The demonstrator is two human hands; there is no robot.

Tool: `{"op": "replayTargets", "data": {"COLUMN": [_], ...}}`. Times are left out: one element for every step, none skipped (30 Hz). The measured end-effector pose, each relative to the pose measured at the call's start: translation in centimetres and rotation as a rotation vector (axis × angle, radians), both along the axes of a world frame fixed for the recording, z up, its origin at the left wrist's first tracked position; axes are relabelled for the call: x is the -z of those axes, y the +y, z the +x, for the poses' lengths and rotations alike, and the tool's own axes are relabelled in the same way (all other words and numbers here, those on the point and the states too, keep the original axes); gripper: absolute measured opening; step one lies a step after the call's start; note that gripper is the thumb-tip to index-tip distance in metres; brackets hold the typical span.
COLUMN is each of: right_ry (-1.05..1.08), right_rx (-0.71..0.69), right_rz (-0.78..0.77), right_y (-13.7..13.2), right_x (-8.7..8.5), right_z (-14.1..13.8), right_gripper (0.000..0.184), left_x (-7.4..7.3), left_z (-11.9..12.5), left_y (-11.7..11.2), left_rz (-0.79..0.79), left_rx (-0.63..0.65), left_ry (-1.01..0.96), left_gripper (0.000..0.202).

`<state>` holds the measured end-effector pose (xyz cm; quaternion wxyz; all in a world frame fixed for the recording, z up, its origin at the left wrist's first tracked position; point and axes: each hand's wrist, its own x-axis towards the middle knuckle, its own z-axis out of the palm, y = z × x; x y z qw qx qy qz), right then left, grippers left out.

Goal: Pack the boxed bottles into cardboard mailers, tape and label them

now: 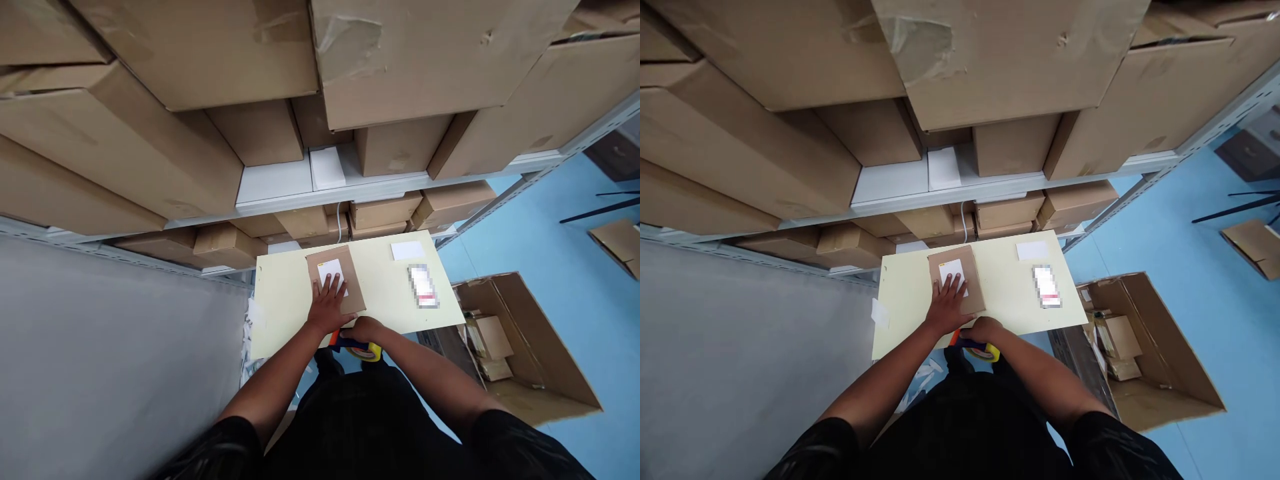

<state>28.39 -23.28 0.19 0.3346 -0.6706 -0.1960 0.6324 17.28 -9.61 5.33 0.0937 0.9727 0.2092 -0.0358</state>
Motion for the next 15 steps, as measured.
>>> {"op": "replayTargets", "data": {"right_ry": [-0.047,-0.102,-0.18,-0.231,-0.252,-0.259,-0.295,-0.365,-0.457,-0.569,-0.685,-0.788,-0.869,-0.922,-0.948], "right_rx": [-0.017,-0.033,-0.061,-0.074,-0.062,-0.017,0.033,0.075,0.111,0.133,0.142,0.14,0.134,0.129,0.129], "right_rz": [-0.024,-0.061,-0.118,-0.184,-0.233,-0.256,-0.259,-0.243,-0.212,-0.173,-0.135,-0.105,-0.086,-0.077,-0.068], "right_y": [-0.9,-2.1,-3.7,-5.3,-7.0,-8.5,-9.7,-10.5,-10.9,-11.0,-10.6,-10.0,-9.2,-8.5,-7.7], "right_x": [-0.4,-0.8,-1.2,-1.6,-1.9,-2.2,-2.4,-2.5,-2.5,-2.4,-2.2,-2.0,-1.6,-1.1,-0.6], "right_z": [0.5,1.2,2.1,3.2,4.1,5.0,5.7,6.1,6.4,6.5,6.5,6.4,6.2,6.1,6.0], "right_gripper": [0.036,0.034,0.033,0.034,0.037,0.037,0.036,0.036,0.034,0.032,0.029,0.028,0.027,0.027,0.028], "left_x": [0.0,0.0,0.0,0.1,0.1,0.2,0.2,0.2,0.3,0.3,0.2,0.2,0.2,0.2,0.2], "left_z": [-0.1,-0.1,-0.2,-0.3,-0.4,-0.5,-0.5,-0.6,-0.6,-0.7,-0.7,-0.6,-0.6,-0.6,-0.5], "left_y": [0.0,0.0,0.1,0.1,0.2,0.2,0.2,0.3,0.3,0.3,0.3,0.3,0.3,0.3,0.4], "left_rz": [0.001,0.001,-0.002,-0.006,-0.01,-0.014,-0.018,-0.019,-0.02,-0.018,-0.016,-0.013,-0.011,-0.01,-0.009], "left_rx": [-0.002,-0.006,-0.008,-0.008,-0.006,-0.002,0.002,0.003,0.004,0.003,0.002,0.0,0.0,0.001,0.002], "left_ry": [-0.002,-0.004,-0.005,-0.007,-0.01,-0.014,-0.02,-0.026,-0.033,-0.038,-0.04,-0.039,-0.034,-0.026,-0.016], "left_gripper": [0.104,0.105,0.105,0.106,0.106,0.106,0.106,0.106,0.106,0.106,0.106,0.106,0.105,0.105,0.104]}}
